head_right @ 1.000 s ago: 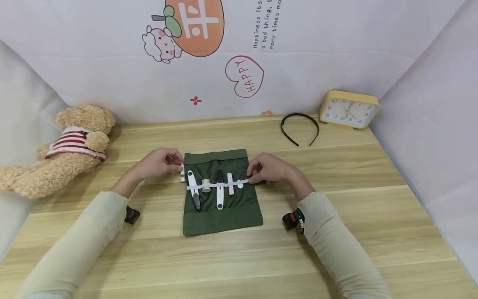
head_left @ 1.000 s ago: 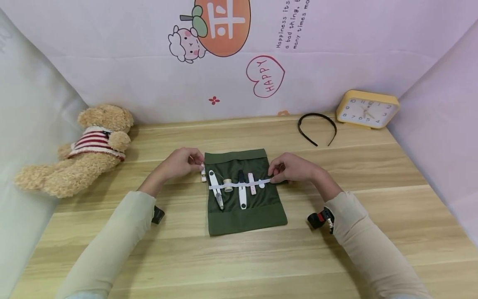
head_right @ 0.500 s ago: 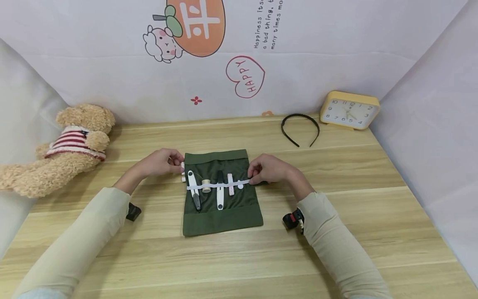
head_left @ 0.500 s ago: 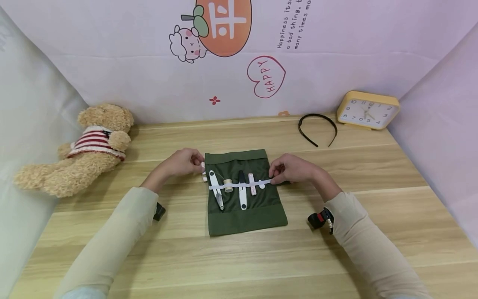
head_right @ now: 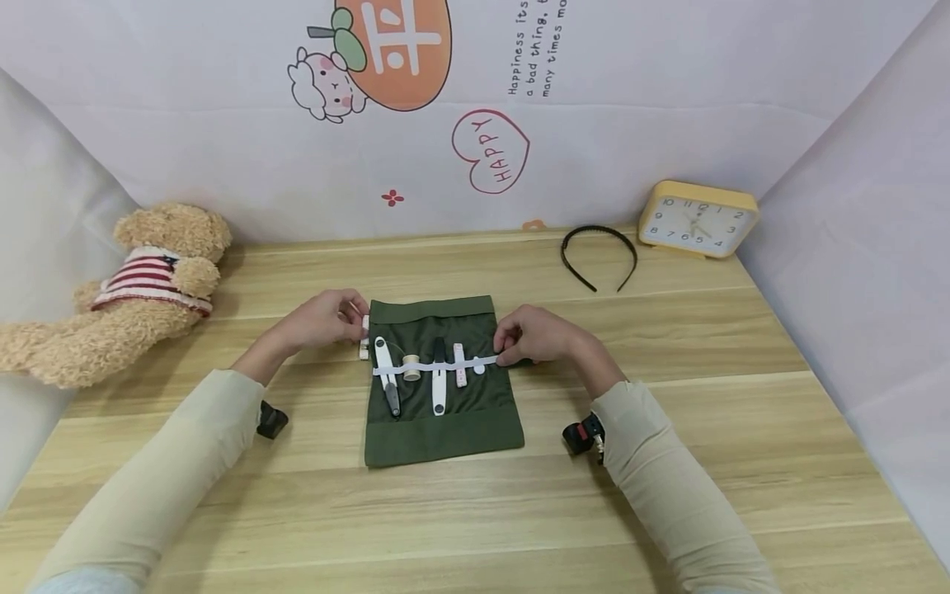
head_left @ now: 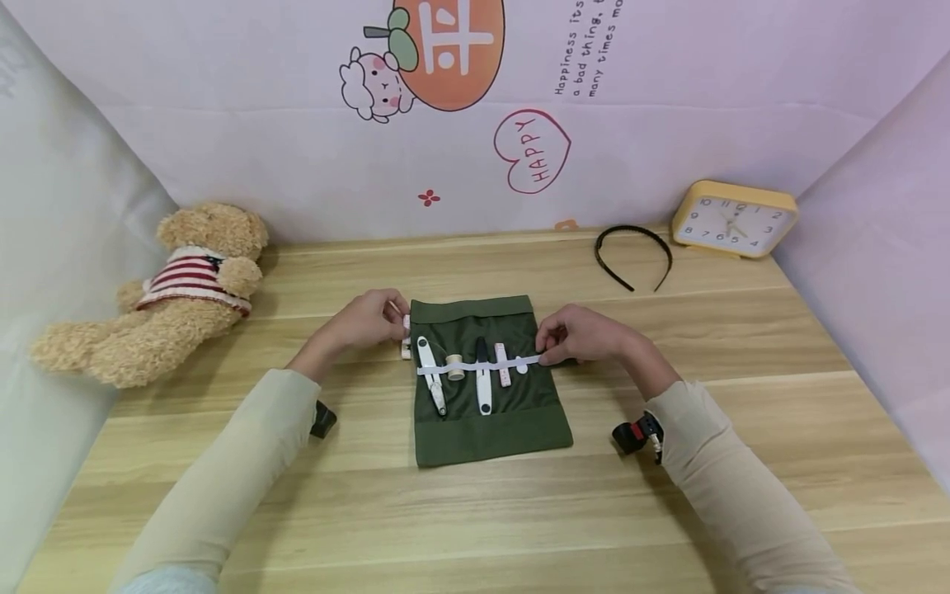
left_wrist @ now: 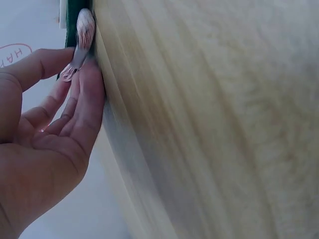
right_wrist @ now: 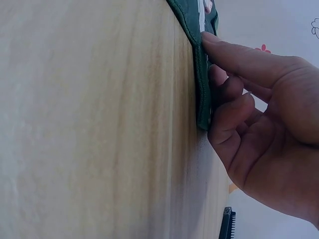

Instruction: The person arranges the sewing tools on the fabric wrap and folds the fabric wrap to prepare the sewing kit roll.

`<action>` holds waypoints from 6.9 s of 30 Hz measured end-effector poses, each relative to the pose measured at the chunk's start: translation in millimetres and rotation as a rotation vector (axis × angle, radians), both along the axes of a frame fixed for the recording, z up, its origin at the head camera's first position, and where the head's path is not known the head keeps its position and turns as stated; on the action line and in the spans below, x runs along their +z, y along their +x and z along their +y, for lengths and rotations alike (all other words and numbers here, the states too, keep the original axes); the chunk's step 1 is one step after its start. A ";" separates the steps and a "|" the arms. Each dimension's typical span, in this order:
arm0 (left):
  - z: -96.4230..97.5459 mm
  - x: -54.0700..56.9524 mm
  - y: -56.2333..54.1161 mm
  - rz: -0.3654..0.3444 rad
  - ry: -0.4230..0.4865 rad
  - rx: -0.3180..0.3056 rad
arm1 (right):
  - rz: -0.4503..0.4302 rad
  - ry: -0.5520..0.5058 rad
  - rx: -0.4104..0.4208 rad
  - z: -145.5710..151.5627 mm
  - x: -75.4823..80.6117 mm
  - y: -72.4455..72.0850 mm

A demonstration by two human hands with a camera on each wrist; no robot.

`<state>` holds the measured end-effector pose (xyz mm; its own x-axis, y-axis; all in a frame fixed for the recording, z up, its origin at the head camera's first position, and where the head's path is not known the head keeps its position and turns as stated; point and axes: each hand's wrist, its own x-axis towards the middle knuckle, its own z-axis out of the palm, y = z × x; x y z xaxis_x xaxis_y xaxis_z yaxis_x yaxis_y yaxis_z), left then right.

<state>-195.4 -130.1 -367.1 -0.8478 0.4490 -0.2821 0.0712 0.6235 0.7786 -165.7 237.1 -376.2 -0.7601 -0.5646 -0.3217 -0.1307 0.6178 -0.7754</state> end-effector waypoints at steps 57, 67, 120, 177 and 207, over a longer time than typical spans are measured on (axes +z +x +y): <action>133.9 4.6 4.7 -0.052 0.308 -0.042 | -0.029 -0.033 0.031 3.3 2.6 -0.2; 150.3 -0.6 4.7 -0.031 0.237 -0.059 | -0.008 -0.050 0.069 1.3 2.0 -0.5; 163.4 -3.6 4.0 0.158 -0.141 -0.336 | -0.052 0.006 0.014 -2.2 6.7 1.5; -4.9 -5.0 -0.5 0.182 -0.147 0.021 | 0.261 0.192 0.280 -0.6 15.3 56.7; -32.0 -16.6 33.8 0.250 -0.064 -0.171 | 0.290 0.298 -0.029 1.0 21.8 5.6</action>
